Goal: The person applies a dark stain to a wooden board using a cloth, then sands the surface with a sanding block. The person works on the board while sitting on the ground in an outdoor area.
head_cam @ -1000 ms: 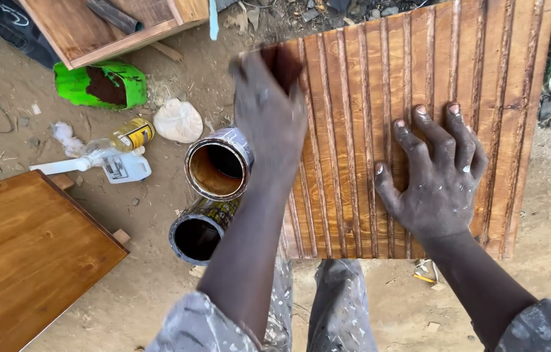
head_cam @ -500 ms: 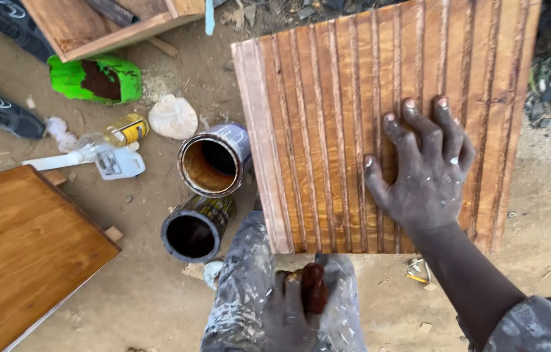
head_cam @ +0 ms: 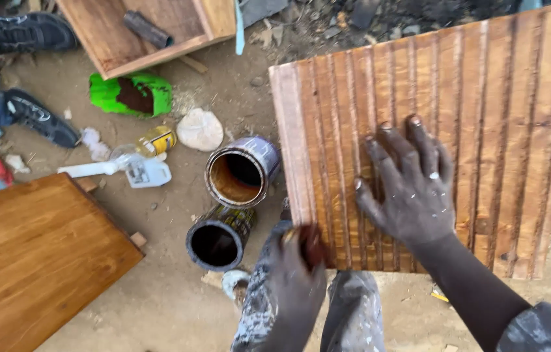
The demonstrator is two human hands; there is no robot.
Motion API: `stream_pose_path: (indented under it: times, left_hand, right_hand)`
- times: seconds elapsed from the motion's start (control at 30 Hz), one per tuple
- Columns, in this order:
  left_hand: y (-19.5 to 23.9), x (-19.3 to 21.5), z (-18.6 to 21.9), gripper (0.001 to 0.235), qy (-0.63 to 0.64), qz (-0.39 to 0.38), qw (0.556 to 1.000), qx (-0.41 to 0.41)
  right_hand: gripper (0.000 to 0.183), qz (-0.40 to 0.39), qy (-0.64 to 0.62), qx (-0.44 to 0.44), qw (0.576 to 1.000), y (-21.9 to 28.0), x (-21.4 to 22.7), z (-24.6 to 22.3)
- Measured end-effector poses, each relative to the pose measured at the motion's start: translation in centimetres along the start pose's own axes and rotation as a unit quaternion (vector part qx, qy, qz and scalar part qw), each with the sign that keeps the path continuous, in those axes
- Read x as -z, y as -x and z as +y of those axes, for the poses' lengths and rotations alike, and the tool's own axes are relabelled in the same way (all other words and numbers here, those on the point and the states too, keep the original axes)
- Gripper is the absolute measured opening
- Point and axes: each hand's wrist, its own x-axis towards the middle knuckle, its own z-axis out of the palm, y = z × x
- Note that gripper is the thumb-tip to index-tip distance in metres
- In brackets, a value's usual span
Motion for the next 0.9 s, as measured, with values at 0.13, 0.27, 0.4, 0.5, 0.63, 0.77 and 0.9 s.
stream_pose_path:
  times: [0.13,0.27,0.4,0.5,0.63,0.77,0.9]
  left_hand:
    - [-12.2,-2.1,3.9,0.038,0.044,0.163,0.967,-0.192]
    - [-22.8,-0.6,9.8,0.074,0.048,0.135,0.985,-0.091]
    - [-19.2,0.5,8.2,0.08,0.01,0.105,0.984,-0.144]
    - [-4.9,-0.6,1.4,0.05,-0.088,0.055,0.976,-0.192]
    - [7.5,-1.7,-4.7,0.044,-0.122,0.01,0.987,-0.109]
    - [5.5,-0.8,-4.8,0.027,-0.038,0.02,0.999,0.012]
    - [-2.6,1.4,-0.2,0.023,0.042,0.093,0.983,-0.154]
  right_hand:
    - [0.057,0.011,0.022,-0.001,1.0,0.0,-0.3,0.2]
    - [0.057,-0.01,0.001,-0.021,1.0,0.2,-0.7,0.0]
    - [0.052,0.01,0.008,-0.019,1.0,-0.5,-0.2,-0.3]
    - [0.048,-0.003,0.005,-0.042,0.999,-0.2,-0.4,-0.5]
    - [0.049,0.006,0.014,-0.03,0.999,-0.4,-0.3,-0.7]
    - [0.051,0.005,0.018,-0.034,0.999,-0.5,-0.8,-0.6]
    - [0.051,0.03,0.029,-0.017,0.999,-0.7,-0.8,-0.3]
